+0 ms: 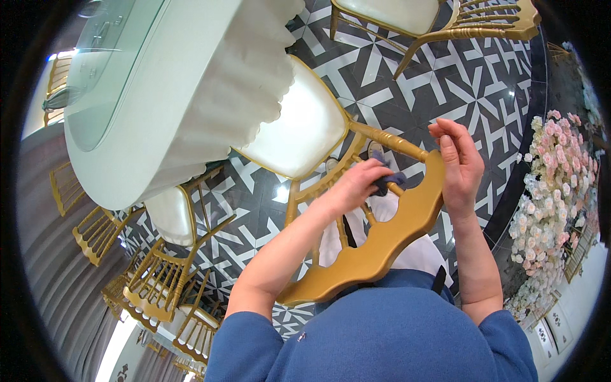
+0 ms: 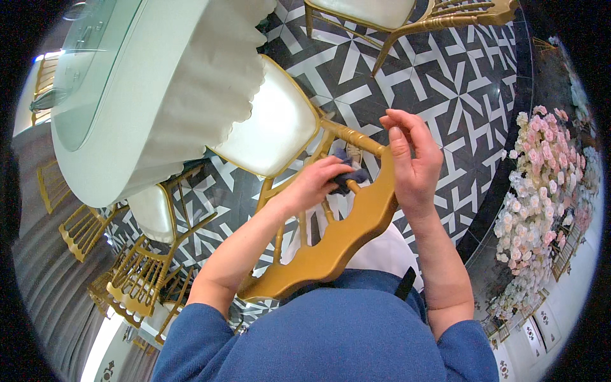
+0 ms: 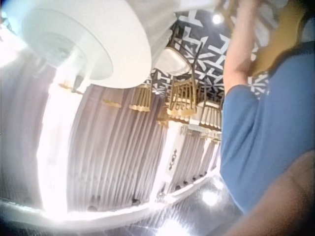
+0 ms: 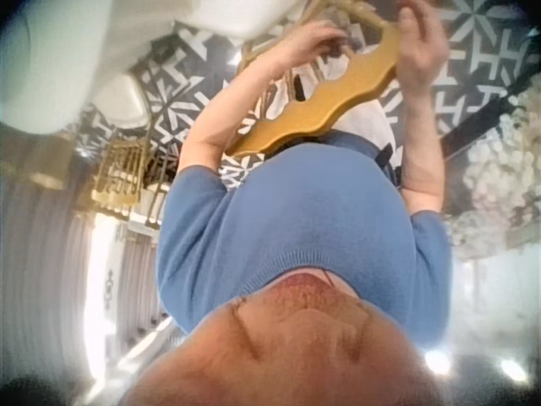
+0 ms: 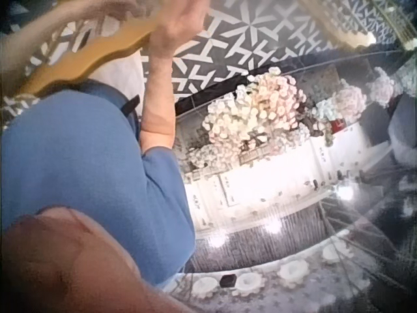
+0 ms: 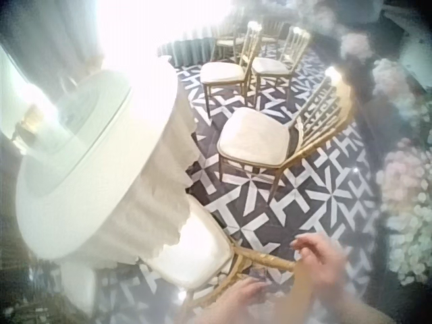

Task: The person wipes the backrest, seat, and slats of several gold-colored chairs with a cloth and wipes the surface of a large white round table.

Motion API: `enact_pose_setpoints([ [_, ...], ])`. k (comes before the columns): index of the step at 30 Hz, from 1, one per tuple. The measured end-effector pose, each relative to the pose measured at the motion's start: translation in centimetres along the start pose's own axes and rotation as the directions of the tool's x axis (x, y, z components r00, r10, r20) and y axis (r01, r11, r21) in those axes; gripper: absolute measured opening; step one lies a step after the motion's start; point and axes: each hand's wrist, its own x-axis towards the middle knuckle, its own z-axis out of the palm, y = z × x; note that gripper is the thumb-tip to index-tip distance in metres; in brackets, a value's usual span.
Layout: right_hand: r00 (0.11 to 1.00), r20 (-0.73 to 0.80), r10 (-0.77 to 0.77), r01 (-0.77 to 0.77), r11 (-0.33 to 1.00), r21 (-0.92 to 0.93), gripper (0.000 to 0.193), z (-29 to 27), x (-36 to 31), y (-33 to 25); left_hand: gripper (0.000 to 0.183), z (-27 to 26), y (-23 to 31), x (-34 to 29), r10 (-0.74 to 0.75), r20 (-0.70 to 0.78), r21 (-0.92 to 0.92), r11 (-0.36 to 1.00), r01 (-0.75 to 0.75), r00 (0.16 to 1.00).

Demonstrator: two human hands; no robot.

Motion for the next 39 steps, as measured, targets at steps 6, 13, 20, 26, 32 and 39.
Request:
enact_pose_setpoints([
  [6,1.0,0.004,0.002,-0.002,0.999,0.043,0.022,0.2,0.2,-0.2,0.047,-0.8,-6.6,1.4,-0.216,-0.171,0.131,0.962,0.239,0.961],
  [13,0.997,-0.032,0.075,-0.073,0.994,0.08,0.027,-0.4,0.0,0.0,0.055,-2.5,4.6,4.6,0.017,-0.173,-0.256,0.965,-0.061,0.985],
  [20,0.997,0.022,0.073,-0.074,0.995,0.06,0.027,-0.4,0.1,-0.6,0.058,-0.5,1.3,6.0,0.016,-0.175,-0.041,0.999,-0.024,0.985],
  [26,0.998,0.041,0.036,-0.037,0.999,0.023,0.024,-0.3,0.5,-0.4,0.06,0.2,-6.1,6.7,-0.089,-0.225,0.109,0.987,0.115,0.97],
  [32,0.993,0.117,0.031,-0.03,0.999,-0.012,0.024,-0.5,0.8,-0.6,0.053,1.3,-15.4,7.7,-0.204,-0.29,0.198,0.943,0.268,0.935],
  [39,0.984,0.166,0.06,-0.057,0.998,-0.02,0.027,-0.8,1.2,-0.7,0.053,-0.2,-19.9,8.4,-0.373,-0.305,0.21,0.871,0.443,0.876],
])
